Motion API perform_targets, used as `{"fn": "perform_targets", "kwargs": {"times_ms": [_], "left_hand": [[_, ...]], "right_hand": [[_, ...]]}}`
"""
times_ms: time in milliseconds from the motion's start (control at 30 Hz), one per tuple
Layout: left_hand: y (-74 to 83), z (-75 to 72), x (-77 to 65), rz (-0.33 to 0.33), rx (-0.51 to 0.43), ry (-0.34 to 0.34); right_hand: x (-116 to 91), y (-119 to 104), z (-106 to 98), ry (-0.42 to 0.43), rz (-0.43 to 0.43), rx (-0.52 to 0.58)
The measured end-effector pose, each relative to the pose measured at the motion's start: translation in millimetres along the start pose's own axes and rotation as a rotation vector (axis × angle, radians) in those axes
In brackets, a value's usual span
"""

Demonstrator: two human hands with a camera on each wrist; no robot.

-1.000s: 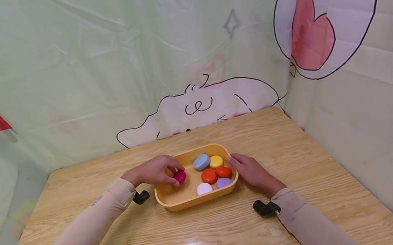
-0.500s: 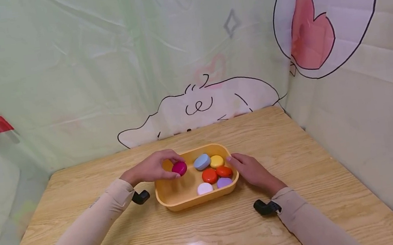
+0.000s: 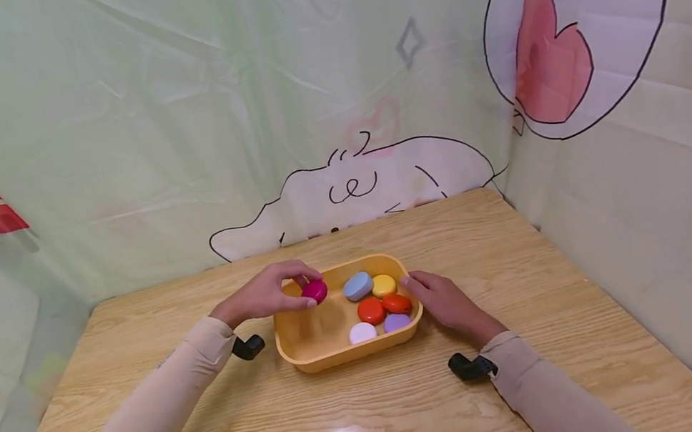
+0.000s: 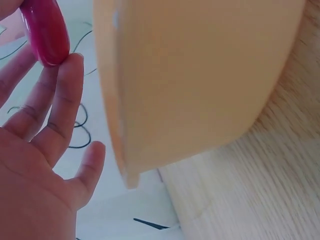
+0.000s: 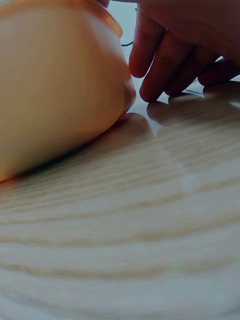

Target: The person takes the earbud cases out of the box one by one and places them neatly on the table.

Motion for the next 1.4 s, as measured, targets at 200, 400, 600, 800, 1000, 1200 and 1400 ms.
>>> {"fn": "perform_targets", "kwargs": {"times_ms": [200, 400, 600, 800, 1000, 1200, 1400], "left_hand": [[-0.2, -4.3, -1.5, -0.009, -0.049, 0.033], [-1.1, -9.7, -9.8, -0.056, -0.060, 0.090], [-2.0, -17.3, -19.2, -0.080, -0.058, 0.153], [-6.9, -24.7, -35.5, -0.095, -0.099, 0.214], [-19.0, -29.6, -59.5, -0.136, -0.178, 0.266], [-35.3, -31.0, -85.2, -0.177, -0.195, 0.314], [-51.9, -31.4, -110.4, -0.271, -0.167, 0.345]], "right_hand": [[0, 0, -3, 0.006, 0.018, -0.004], [4, -1, -3, -0.001, 0.003, -0.014], [6, -3, -3, 0.001, -0.005, -0.006], [7, -6, -4, -0.002, 0.008, -0.011], [7, -4, -5, -0.006, 0.011, -0.013], [5, -1, -3, -0.015, 0.029, -0.002], [4, 2, 0, -0.014, 0.026, 0.016]]}}
Point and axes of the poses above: each hand's wrist, its own x-axis towards the middle knuckle, its own z-axis out of the palm, y = z × x, the point moved 5 cm from there along x, towards the middle knuckle, and after that the axes turned 2 degrees about x, right-handed, at the moved point
